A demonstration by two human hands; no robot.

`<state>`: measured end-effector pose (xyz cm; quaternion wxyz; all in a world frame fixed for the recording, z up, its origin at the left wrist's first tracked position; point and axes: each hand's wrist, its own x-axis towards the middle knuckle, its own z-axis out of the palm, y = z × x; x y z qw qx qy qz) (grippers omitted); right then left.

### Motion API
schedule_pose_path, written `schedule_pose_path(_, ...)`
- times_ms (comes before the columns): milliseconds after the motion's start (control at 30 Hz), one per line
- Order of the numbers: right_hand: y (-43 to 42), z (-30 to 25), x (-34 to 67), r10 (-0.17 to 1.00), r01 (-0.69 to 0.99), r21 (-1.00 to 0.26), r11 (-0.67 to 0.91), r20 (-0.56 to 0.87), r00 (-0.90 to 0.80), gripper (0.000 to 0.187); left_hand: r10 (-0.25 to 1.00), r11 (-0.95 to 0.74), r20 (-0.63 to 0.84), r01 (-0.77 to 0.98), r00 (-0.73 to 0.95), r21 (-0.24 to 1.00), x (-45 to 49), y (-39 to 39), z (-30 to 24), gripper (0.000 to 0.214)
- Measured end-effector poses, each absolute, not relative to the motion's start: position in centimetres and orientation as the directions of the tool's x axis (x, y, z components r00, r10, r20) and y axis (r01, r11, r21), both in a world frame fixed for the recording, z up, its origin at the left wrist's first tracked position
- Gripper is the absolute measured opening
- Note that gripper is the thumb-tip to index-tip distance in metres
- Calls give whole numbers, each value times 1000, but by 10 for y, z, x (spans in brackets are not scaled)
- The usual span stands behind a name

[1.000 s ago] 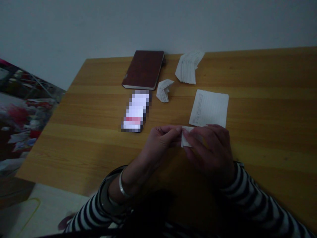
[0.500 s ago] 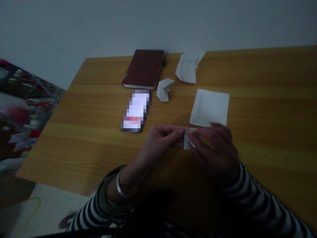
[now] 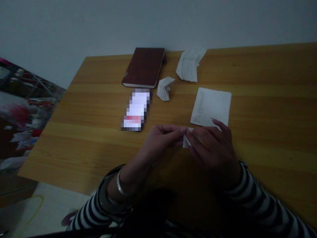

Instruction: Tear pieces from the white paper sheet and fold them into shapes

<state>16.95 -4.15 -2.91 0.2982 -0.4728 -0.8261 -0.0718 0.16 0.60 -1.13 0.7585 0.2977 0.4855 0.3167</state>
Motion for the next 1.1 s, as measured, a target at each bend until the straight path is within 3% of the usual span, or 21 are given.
schedule_pose_path(167,-43,-29,167,787,798,-287,529,518,-336,29,816,569,-502,-251,285,783,4,8,-20,14)
schedule_pose_path(233,-43,-29,169,810,731,-438,524,521,-268,38,838,538,-475,-264,269,800,4,10,-23,15)
schedule_pose_path(333,-41,-31,173,851,590,-683,430,526,-12,42,903,427,-403,-191,152,884,3,10,-22,18)
schedule_pose_path(400,-40,-33,172,899,458,-828,325,421,124,35,942,335,-329,-145,65,931,4,8,-21,20)
schedule_pose_path(467,-41,-35,167,980,300,-939,169,192,49,28,962,268,-272,-130,-8,954,6,6,-19,19)
schedule_pose_path(533,-43,-36,160,995,235,-972,8,-16,-98,27,973,220,-226,-103,-56,970,10,3,-16,18)
schedule_pose_path(600,-46,-37,152,992,223,-971,-90,-107,-67,33,979,194,-196,-47,-54,980,12,1,-12,15)
schedule_pose_path(700,-48,-37,148,995,159,-983,-90,-94,-16,40,984,171,-174,55,37,984,13,1,-6,14)
schedule_pose_path(800,-46,-37,151,996,172,-985,-31,-44,-73,40,976,125,-151,162,157,979,9,3,-4,22)
schedule_pose_path(900,-44,-37,154,987,164,-986,-29,-54,-154,42,979,71,-112,231,168,970,5,4,-6,29)
schedule_pose_path(1100,-42,-39,155,963,-55,-983,-178,-162,-215,44,977,112,-129,109,170,988,1,7,-7,38)
